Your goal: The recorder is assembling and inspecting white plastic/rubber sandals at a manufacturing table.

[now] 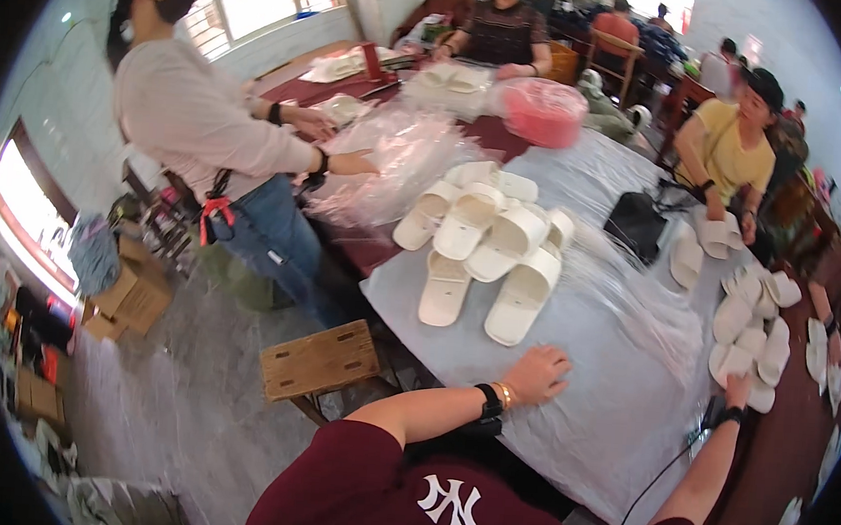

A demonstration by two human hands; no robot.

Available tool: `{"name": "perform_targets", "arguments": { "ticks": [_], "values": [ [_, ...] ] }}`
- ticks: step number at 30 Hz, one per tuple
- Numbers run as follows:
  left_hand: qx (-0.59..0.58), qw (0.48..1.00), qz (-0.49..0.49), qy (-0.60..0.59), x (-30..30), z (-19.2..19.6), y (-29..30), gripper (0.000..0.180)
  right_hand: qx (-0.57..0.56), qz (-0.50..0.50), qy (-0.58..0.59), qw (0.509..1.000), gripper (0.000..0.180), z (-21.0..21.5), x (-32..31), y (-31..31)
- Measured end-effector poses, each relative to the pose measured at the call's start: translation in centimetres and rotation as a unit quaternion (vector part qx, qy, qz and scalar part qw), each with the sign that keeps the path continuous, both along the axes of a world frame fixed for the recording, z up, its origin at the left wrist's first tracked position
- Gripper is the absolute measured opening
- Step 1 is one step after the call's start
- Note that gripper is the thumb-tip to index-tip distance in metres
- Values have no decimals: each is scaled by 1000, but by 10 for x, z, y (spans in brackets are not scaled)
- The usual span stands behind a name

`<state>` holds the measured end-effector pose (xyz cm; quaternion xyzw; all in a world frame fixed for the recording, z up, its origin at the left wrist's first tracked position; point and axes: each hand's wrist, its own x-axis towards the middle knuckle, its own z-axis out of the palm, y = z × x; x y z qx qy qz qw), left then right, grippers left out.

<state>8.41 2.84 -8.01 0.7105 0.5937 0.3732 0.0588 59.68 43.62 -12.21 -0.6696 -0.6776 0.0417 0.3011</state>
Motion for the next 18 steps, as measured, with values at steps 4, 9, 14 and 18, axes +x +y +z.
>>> {"name": "perform_targets", "arguments": {
  "ticks": [4, 9, 14, 18],
  "values": [
    [-16, 999, 36, -5, -4, -3, -8, 27, 3, -26, 39, 999, 36, 21, -35, 0],
    [-4, 999, 10, -30, -1, 0, -1, 28, 0, 9, 304, 953, 36, 66, 26, 23],
    [0, 1000, 13, -14, 0, 3, -2, 27, -93, 83, 379, 917, 34, 100, 83, -7],
    [5, 1000, 12, 3, 6, -1, 1, 29, -111, 6, 428, 897, 31, 140, 103, -51]
  ]
}}
